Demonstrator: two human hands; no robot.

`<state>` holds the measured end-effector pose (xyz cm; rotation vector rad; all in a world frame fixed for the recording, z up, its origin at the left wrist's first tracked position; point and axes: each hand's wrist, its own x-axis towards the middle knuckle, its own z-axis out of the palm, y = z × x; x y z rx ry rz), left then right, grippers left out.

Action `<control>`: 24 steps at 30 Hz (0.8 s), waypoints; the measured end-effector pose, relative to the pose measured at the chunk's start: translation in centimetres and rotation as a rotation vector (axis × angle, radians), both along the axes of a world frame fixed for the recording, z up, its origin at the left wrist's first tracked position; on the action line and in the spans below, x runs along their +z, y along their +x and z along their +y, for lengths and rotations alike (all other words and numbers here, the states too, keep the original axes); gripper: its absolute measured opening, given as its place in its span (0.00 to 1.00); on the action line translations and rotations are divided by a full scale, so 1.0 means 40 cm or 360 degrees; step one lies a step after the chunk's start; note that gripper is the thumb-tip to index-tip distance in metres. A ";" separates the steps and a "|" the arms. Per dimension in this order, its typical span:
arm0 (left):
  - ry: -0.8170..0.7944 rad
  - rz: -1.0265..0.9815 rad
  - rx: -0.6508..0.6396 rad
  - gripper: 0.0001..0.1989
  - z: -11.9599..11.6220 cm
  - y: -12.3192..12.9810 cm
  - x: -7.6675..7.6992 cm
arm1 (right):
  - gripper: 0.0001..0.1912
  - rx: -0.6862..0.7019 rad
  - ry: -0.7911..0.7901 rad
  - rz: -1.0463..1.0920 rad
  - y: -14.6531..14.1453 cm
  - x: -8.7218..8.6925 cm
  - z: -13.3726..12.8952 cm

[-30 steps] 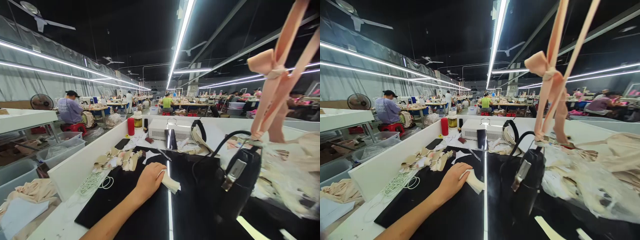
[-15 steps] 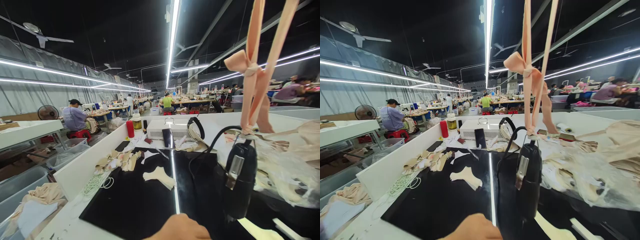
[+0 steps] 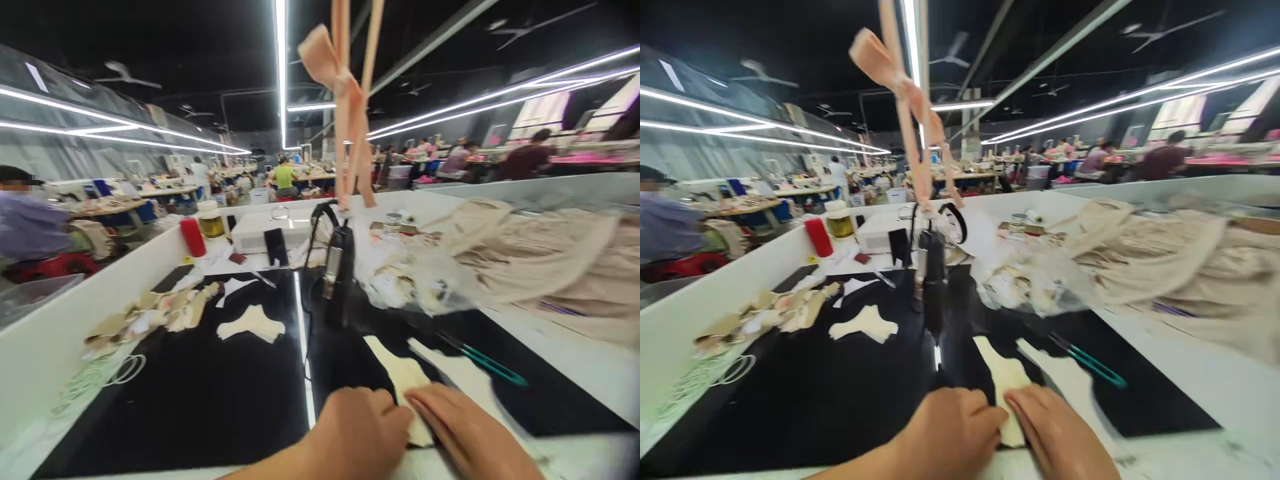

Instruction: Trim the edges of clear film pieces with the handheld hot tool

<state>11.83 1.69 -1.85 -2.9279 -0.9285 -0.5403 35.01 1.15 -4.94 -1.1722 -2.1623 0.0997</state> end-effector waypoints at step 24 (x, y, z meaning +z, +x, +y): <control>0.0296 -0.0326 -0.0091 0.08 0.004 -0.037 0.011 | 0.21 -0.0534 -0.0705 0.0724 -0.072 0.214 0.060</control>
